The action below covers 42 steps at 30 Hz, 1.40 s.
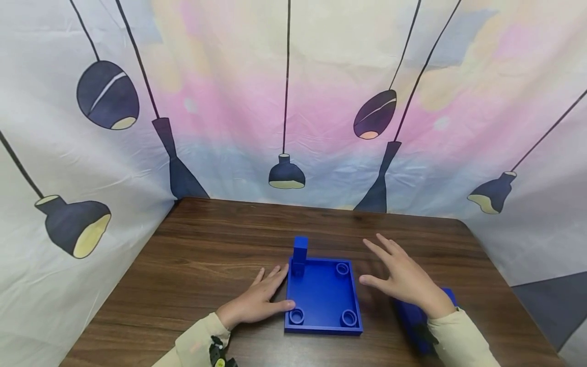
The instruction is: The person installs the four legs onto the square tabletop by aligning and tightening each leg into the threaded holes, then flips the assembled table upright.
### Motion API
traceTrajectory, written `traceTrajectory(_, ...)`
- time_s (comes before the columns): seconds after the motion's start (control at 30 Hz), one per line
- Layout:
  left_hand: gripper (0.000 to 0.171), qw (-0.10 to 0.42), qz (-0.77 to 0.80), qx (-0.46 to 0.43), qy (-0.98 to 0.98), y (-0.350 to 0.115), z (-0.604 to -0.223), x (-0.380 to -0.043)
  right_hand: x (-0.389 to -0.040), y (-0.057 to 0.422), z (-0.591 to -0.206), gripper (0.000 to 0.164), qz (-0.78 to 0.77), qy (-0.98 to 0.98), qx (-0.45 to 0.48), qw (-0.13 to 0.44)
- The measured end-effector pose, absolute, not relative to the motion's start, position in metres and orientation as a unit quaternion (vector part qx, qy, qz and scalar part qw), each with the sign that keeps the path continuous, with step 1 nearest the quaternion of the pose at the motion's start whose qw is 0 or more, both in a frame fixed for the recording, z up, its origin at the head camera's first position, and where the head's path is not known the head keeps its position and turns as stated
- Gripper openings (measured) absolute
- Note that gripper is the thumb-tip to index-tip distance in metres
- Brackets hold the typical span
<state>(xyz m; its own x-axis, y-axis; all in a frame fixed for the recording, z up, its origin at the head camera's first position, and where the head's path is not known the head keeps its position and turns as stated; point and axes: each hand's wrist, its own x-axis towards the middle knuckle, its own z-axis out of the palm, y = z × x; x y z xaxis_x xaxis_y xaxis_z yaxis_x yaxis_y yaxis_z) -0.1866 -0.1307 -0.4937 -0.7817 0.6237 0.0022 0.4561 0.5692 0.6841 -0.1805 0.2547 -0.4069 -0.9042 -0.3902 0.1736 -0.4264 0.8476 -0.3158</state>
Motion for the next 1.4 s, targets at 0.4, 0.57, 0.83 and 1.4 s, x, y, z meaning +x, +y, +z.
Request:
traceTrajectory(0.4, 0.094, 0.122, 0.346, 0.305, 0.879, -0.131, -0.493, -0.187, -0.171, 0.269, -0.415, 0.088, 0.174, -0.966, 0.189, 0.028)
traceTrajectory(0.57, 0.094, 0.126, 0.343, 0.302, 0.880, -0.132, -0.491, -0.187, -0.167, 0.272, -0.419, 0.086, 0.173, -0.968, 0.181, 0.015)
traceTrajectory(0.83, 0.094, 0.125, 0.347, 0.309, 0.877, -0.132, -0.492, -0.187, -0.163, 0.277, -0.422, 0.089, 0.175, -0.970, 0.171, -0.001)
traceTrajectory(1.4, 0.084, 0.119, 0.358, 0.298, 0.877, -0.131, -0.494, -0.186, -0.156, 0.278, -0.422, 0.085, 0.177, -0.970, 0.158, -0.052)
